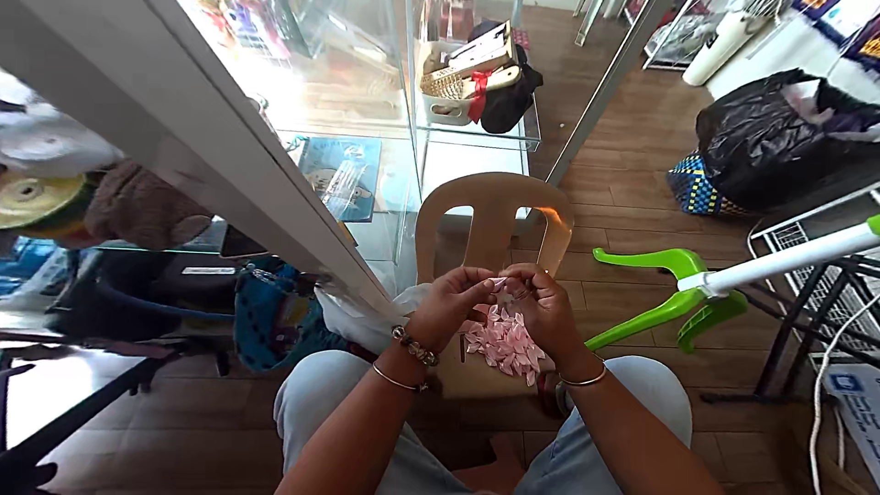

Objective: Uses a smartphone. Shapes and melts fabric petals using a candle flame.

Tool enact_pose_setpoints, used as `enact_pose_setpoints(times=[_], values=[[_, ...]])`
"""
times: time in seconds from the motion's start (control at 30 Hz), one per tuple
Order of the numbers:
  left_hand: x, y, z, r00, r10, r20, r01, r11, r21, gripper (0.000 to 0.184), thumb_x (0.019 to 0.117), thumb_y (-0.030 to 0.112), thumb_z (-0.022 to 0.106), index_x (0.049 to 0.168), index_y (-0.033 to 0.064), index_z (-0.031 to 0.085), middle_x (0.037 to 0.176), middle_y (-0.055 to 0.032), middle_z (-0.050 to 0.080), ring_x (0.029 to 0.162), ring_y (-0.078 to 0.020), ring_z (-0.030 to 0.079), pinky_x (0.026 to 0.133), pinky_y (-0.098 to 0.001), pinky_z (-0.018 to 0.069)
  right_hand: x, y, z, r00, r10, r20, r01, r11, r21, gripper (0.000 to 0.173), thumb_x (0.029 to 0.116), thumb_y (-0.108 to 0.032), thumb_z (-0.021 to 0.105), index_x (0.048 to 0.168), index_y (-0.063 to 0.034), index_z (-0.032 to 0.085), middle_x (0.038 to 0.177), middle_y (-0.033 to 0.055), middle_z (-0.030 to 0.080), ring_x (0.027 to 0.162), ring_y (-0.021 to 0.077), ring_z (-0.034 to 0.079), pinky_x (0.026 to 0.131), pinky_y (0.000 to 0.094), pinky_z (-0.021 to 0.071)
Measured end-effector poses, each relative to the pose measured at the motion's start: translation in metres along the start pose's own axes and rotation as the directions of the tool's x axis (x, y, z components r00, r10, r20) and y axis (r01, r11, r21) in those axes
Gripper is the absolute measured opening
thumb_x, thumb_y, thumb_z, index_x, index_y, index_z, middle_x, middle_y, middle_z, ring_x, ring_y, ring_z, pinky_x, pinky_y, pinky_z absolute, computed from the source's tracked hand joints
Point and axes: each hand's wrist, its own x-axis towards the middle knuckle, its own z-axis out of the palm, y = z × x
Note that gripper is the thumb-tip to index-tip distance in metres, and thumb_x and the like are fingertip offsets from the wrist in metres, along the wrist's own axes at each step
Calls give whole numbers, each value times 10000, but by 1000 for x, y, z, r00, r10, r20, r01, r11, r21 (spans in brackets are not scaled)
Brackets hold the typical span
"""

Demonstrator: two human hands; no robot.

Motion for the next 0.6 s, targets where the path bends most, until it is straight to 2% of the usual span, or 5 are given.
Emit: enact_pose_setpoints(times=[0.07, 0.13, 0.27, 0.37, 0.6], values=[[3, -3, 0, 1000, 13, 3, -13, 1000, -8, 106, 1019, 49, 594, 1118, 41, 628, 946, -61, 701, 772, -108, 683, 651, -235, 570, 0, 0, -7, 1000, 26, 6, -26, 998, -50, 298, 1053, -118, 510, 1297, -5, 640, 1306, 93, 643, 1063, 122, 678, 911, 299, 585], [4, -6, 0, 1000, 28, 8, -28, 1000, 1, 115, 1014, 43, 600, 1125, 41, 628, 952, -65, 702, 779, -114, 689, 664, -244, 579, 0, -1, -13, 998, 64, -6, -64, 998, -13, 376, 1058, -122, 499, 1415, -13, 544, 1356, 90, 629, 1104, 133, 677, 942, 311, 576], [5, -8, 5, 999, 37, 30, -39, 998, 52, 144, 1004, 21, 608, 1146, 42, 610, 971, -57, 688, 789, -120, 685, 685, -256, 586, -6, -1, -20, 1000, 29, -2, -28, 998, 56, 284, 990, -46, 605, 1270, -8, 627, 1212, 66, 690, 1051, 116, 687, 927, 289, 582], [6, -11, 8, 998, 49, 42, -52, 995, 80, 173, 987, 3, 626, 1155, 43, 612, 968, -52, 680, 785, -115, 676, 694, -256, 585, -12, -1, -24, 1000, 12, 19, -13, 998, 59, 243, 957, -25, 647, 1200, -16, 655, 1173, 68, 684, 1005, 123, 690, 879, 290, 601], [10, -20, 14, 981, 160, 107, -177, 967, 182, 254, 937, -69, 659, 1156, 47, 607, 1028, -47, 673, 788, -100, 667, 713, -258, 590, -19, 1, -31, 997, 76, 4, -76, 989, 129, 318, 900, 9, 717, 1201, -39, 626, 1103, 52, 702, 953, 119, 700, 843, 280, 609]])
